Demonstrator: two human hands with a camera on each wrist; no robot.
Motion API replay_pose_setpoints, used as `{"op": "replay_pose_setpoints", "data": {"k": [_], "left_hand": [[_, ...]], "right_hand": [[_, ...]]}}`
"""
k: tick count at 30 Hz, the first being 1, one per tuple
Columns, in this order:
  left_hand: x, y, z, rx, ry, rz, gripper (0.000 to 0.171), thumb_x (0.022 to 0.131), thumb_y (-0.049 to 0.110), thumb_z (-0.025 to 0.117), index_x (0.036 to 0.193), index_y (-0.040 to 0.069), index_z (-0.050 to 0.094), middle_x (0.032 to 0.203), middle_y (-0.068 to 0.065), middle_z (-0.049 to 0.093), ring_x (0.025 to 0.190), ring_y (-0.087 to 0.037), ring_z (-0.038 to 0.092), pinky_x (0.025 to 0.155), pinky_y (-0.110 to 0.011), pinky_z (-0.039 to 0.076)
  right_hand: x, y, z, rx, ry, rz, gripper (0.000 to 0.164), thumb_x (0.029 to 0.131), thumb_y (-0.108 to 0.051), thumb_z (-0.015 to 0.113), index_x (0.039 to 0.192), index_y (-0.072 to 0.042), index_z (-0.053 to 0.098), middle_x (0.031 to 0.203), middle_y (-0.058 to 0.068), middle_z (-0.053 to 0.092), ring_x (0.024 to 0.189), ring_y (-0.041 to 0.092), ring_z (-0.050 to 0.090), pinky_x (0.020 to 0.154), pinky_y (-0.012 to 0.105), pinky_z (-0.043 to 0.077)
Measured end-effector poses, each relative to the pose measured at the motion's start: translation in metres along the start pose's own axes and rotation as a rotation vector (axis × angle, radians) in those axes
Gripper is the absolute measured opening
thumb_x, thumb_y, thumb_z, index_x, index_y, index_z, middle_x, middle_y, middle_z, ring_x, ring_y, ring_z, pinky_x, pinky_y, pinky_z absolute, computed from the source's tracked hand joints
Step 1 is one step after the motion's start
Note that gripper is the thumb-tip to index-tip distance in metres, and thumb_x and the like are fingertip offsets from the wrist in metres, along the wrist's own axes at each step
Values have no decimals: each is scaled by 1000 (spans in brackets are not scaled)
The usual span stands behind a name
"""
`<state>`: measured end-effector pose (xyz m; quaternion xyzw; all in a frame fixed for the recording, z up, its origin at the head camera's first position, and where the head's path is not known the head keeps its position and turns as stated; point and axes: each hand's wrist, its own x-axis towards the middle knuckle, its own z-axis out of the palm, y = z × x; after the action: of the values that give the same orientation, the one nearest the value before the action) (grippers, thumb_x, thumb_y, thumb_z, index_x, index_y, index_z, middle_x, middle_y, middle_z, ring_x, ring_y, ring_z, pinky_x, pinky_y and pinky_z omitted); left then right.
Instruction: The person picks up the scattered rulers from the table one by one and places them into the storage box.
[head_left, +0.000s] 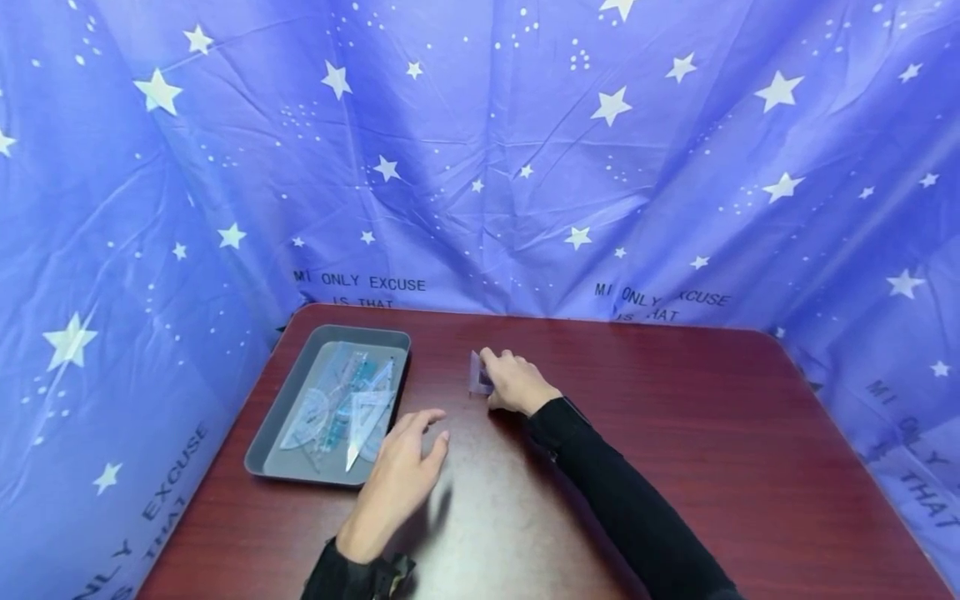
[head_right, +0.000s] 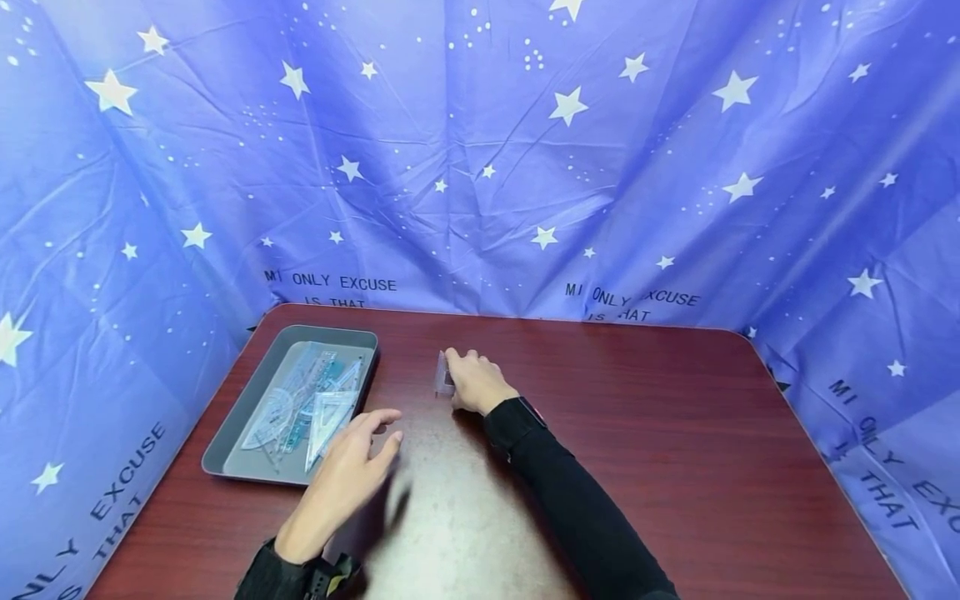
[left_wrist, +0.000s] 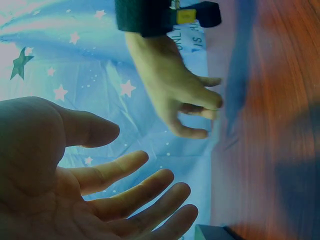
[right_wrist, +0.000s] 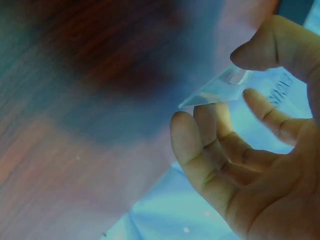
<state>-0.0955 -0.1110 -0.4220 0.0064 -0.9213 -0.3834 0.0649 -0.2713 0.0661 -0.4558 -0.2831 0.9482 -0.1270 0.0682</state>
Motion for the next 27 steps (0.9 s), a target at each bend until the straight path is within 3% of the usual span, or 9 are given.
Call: {"op": "replay_pose_setpoints", "data": {"k": [8, 13, 17, 22, 27], "left_hand": [[6, -3, 9, -165, 48, -65, 48, 105, 17, 67, 148, 0, 56, 127, -17, 74, 116, -33, 71, 98, -51, 60], [9, 0, 13, -320, 79, -86, 54, 107, 22, 66, 154, 1, 49, 133, -23, 71, 120, -36, 71, 104, -52, 59], [12, 4, 19, -527, 71, -95, 52, 110, 17, 61, 156, -2, 44, 137, -28, 68, 124, -39, 71, 104, -47, 61], [15, 11, 28, -817, 34, -110, 44, 110, 1, 49, 152, -10, 43, 129, -34, 66, 108, -31, 76, 92, -35, 66], [14, 17, 33, -903, 32, -91, 37, 108, -7, 44, 144, -12, 48, 117, -34, 68, 96, -24, 79, 87, -33, 67]], "right_hand": [[-38, -23, -34, 73, 100, -44, 71, 76, -9, 89, 139, -6, 57, 111, 16, 68, 97, 30, 67, 80, 49, 62], [-64, -40, -51, 68, 150, -73, 70, 75, -9, 86, 140, -2, 60, 110, 13, 68, 94, 28, 67, 77, 48, 62], [-84, -51, -55, 75, 186, -88, 67, 74, -8, 84, 137, -2, 62, 108, 12, 67, 89, 26, 65, 71, 45, 60], [-103, -61, -53, 63, 271, -104, 65, 73, -8, 84, 134, -2, 63, 106, 12, 67, 86, 24, 65, 67, 42, 59], [-114, -67, -48, 41, 346, -84, 64, 73, -9, 85, 133, -2, 63, 106, 13, 67, 88, 24, 65, 65, 43, 60]]}}
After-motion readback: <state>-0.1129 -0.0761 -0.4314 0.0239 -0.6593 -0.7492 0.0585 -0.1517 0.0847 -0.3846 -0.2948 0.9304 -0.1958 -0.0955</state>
